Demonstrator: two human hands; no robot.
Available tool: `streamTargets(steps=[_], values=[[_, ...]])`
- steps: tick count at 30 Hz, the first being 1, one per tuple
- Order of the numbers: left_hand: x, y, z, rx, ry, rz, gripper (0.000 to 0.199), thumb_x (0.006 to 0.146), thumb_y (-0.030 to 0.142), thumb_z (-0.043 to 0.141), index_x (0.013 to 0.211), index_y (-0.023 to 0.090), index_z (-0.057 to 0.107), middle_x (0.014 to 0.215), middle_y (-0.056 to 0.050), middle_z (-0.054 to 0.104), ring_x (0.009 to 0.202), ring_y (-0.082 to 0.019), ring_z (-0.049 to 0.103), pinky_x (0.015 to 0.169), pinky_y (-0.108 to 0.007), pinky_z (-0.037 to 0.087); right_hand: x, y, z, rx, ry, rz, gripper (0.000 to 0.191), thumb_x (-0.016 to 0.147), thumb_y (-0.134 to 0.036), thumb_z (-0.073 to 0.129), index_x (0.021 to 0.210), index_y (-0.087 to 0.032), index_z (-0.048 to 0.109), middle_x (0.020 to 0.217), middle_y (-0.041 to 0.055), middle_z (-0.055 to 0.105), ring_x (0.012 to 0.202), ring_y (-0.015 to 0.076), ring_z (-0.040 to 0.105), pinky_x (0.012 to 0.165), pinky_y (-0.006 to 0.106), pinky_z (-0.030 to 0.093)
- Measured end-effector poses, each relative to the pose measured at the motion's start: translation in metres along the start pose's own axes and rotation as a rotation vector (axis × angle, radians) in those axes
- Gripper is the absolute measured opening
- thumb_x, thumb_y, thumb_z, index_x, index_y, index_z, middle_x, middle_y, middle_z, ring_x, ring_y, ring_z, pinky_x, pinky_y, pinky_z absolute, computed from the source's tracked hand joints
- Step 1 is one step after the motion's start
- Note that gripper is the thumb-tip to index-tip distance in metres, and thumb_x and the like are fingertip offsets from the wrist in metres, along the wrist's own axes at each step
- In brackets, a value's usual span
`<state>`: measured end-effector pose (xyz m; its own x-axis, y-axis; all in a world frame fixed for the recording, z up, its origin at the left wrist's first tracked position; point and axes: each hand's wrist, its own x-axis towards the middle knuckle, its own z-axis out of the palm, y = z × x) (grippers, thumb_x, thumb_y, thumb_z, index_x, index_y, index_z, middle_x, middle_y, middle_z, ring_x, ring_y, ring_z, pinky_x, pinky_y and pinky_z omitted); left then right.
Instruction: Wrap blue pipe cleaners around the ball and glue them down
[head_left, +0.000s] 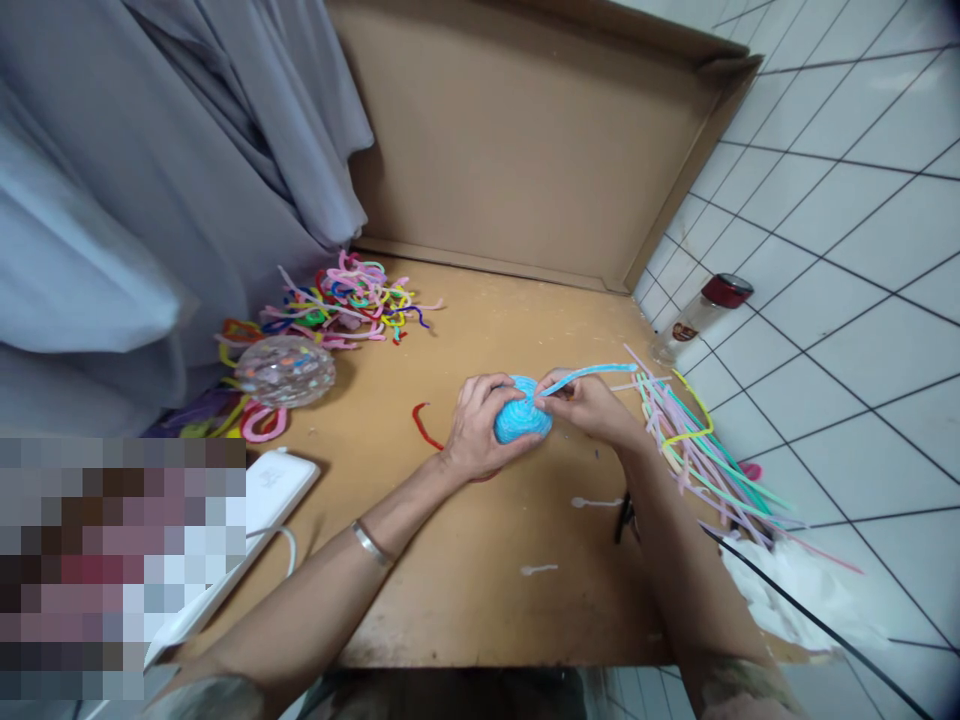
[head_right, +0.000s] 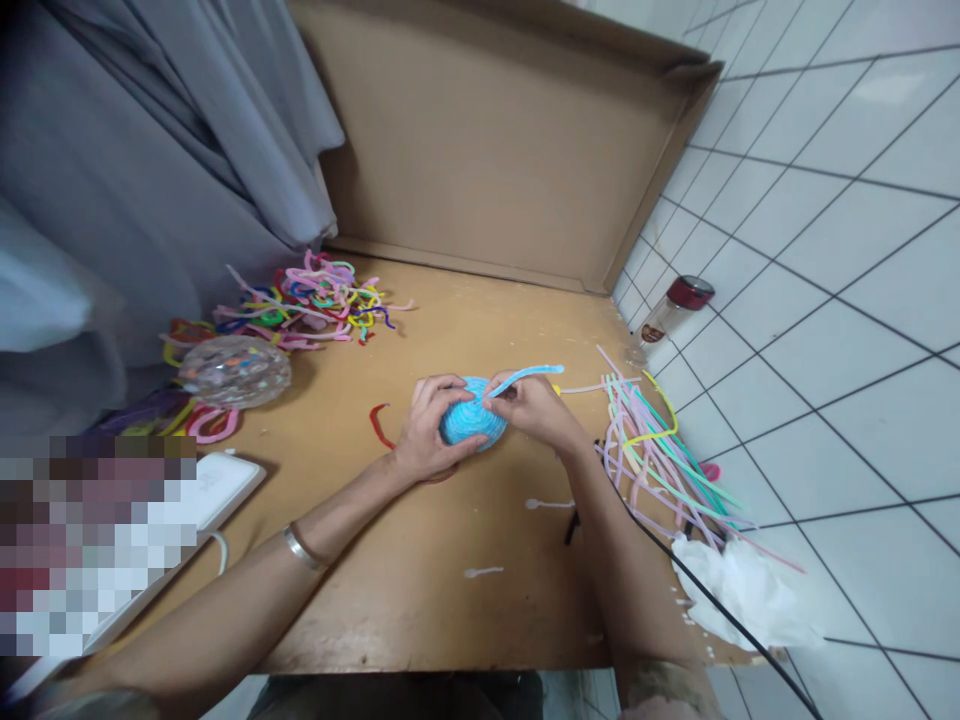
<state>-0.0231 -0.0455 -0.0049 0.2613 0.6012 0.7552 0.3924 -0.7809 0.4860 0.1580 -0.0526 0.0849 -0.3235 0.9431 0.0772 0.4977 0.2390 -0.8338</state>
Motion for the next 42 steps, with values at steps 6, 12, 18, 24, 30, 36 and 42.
streamTargets(steps=[6, 12, 18, 24, 30, 36, 42], values=[[-0.002, -0.001, 0.002, -0.110, -0.023, -0.015, 0.046, 0.075, 0.038, 0.067, 0.115, 0.021, 0.052, 0.119, -0.013, 0.052, 0.115, -0.027, 0.051, 0.097, -0.047, 0.045, 0.001, 0.005, -0.001, -0.005, 0.004, -0.008, 0.017, 0.071, -0.033, 0.064, 0.074, -0.017, 0.063, 0.066, -0.0003, 0.058, 0.062, 0.0121, 0.050, 0.059, 0.024, 0.039], [-0.001, -0.001, 0.002, -0.110, -0.016, 0.000, 0.043, 0.075, 0.039, 0.071, 0.111, 0.022, 0.056, 0.116, -0.010, 0.051, 0.112, -0.025, 0.051, 0.095, -0.044, 0.047, 0.002, 0.012, -0.001, 0.014, 0.001, -0.028, 0.015, 0.072, -0.031, 0.062, 0.075, -0.016, 0.063, 0.068, 0.0000, 0.059, 0.064, 0.0123, 0.052, 0.061, 0.024, 0.040], [0.000, -0.004, 0.000, -0.078, -0.060, -0.033, 0.041, 0.074, 0.043, 0.072, 0.108, 0.023, 0.059, 0.116, -0.010, 0.050, 0.111, -0.025, 0.049, 0.096, -0.045, 0.046, 0.003, 0.013, -0.001, 0.006, 0.016, -0.017, 0.020, 0.072, -0.035, 0.064, 0.076, -0.016, 0.064, 0.068, 0.0006, 0.062, 0.064, 0.0130, 0.054, 0.061, 0.024, 0.043], [0.002, -0.005, 0.002, -0.061, -0.068, -0.035, 0.041, 0.073, 0.043, 0.072, 0.107, 0.023, 0.061, 0.115, -0.010, 0.052, 0.110, -0.025, 0.049, 0.094, -0.044, 0.046, 0.003, 0.011, -0.004, -0.005, -0.006, -0.016, 0.021, 0.069, -0.035, 0.066, 0.078, -0.015, 0.067, 0.071, 0.0014, 0.065, 0.067, 0.0150, 0.057, 0.065, 0.026, 0.045], [0.003, -0.001, 0.001, -0.054, -0.089, -0.040, 0.039, 0.075, 0.043, 0.071, 0.108, 0.024, 0.061, 0.116, -0.010, 0.054, 0.111, -0.026, 0.050, 0.096, -0.045, 0.046, 0.001, 0.004, -0.005, 0.027, -0.008, 0.018, 0.022, 0.068, -0.038, 0.066, 0.074, -0.017, 0.066, 0.072, 0.0022, 0.065, 0.068, 0.0156, 0.057, 0.063, 0.026, 0.045], [0.003, 0.003, 0.002, -0.048, -0.052, -0.025, 0.034, 0.076, 0.040, 0.070, 0.105, 0.022, 0.061, 0.115, -0.010, 0.055, 0.109, -0.025, 0.051, 0.094, -0.043, 0.046, 0.001, -0.001, 0.001, 0.028, 0.068, 0.047, 0.019, 0.064, -0.035, 0.065, 0.061, -0.017, 0.058, 0.054, -0.0039, 0.049, 0.052, 0.0086, 0.042, 0.050, 0.022, 0.033], [0.003, 0.002, 0.005, -0.083, -0.041, -0.062, 0.035, 0.075, 0.040, 0.072, 0.104, 0.023, 0.062, 0.115, -0.009, 0.057, 0.109, -0.025, 0.052, 0.095, -0.045, 0.045, 0.004, -0.007, 0.016, 0.166, 0.203, 0.158, 0.016, 0.056, -0.031, 0.064, 0.057, -0.017, 0.057, 0.052, -0.0030, 0.053, 0.051, 0.0082, 0.045, 0.048, 0.021, 0.035]])
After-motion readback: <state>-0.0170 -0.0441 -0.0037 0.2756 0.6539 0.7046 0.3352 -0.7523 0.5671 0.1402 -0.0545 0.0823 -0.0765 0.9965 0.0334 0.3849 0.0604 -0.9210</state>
